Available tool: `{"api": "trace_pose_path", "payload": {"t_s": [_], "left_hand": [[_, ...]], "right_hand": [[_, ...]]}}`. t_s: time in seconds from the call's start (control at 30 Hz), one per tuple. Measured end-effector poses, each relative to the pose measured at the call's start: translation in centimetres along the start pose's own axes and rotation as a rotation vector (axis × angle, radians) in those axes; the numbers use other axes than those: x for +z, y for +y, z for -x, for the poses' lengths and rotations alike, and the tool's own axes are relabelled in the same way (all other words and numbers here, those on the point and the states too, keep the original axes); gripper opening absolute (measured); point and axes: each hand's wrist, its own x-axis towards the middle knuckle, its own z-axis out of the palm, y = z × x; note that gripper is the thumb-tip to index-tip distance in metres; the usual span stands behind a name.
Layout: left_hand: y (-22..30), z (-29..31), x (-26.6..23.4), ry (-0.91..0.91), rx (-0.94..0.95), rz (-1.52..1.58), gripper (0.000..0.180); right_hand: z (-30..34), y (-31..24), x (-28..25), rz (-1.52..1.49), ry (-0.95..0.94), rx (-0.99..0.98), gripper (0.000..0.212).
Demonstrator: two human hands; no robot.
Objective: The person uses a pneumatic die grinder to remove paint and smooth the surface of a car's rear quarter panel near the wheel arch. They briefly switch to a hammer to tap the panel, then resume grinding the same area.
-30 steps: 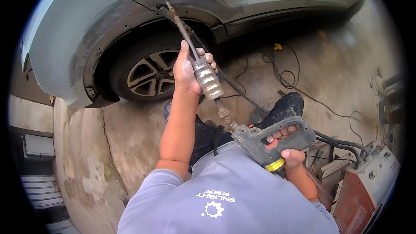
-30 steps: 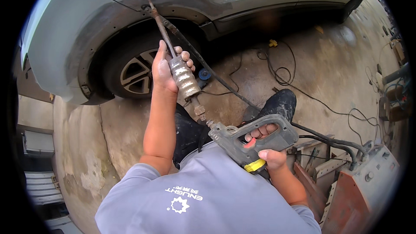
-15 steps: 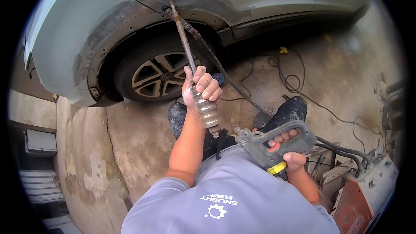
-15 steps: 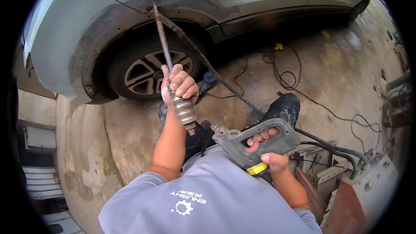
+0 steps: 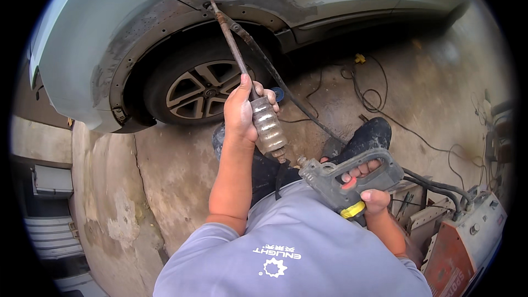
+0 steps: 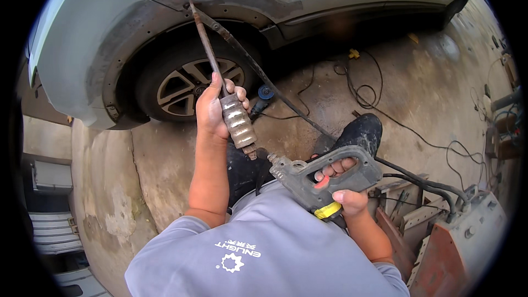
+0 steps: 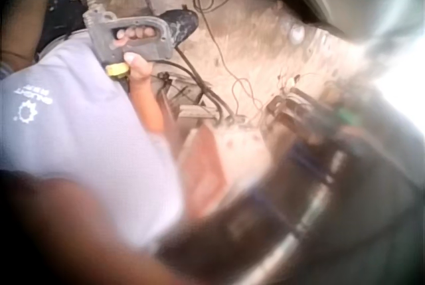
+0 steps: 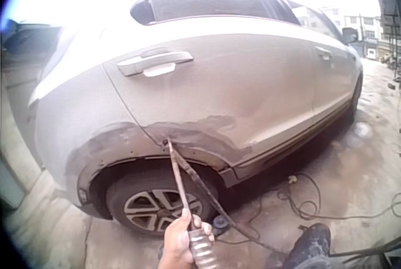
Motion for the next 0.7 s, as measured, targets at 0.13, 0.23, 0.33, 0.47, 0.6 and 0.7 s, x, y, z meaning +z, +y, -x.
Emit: {"api": "trace_pose_path", "payload": {"t_s": [0.13, 0.23, 0.33, 0.47, 0.6, 0.7], "left_hand": [[-0.2, -0.2, 0.1, -0.024, -0.045, 0.028, 0.045], [-0.3, 0.2, 0.2, -0.019, -0.055, 0.033, 0.044], [-0.6, 0.1, 0.5, -0.04, -0.058, 0.045, 0.044], [-0.8, 0.0, 1.5, -0.028, -0.049, 0.053, 0.043], [-1.1, 0.2, 1.7, -0.031, -0.067, 0.092, 0.044], [-1.2, 0.0, 1.6, -0.001, -0.063, 0.118, 0.046]], "right_hand": [[0.2, -0.2, -0.1, 0.031, -0.009, 0.039, 0.081], [0.4, -0.3, -0.4, 0.055, 0.004, 0.086, 0.082], [0.1, -0.6, 0.4, 0.077, 0.037, 0.121, 0.064], [0.1, -0.5, 0.6, 0.072, 0.094, 0.159, 0.052], [0.0, -0.5, 0.8, 0.059, 0.095, 0.145, 0.053], [-0.1, -0.5, 1.2, 0.051, 0.107, 0.14, 0.054]]}}
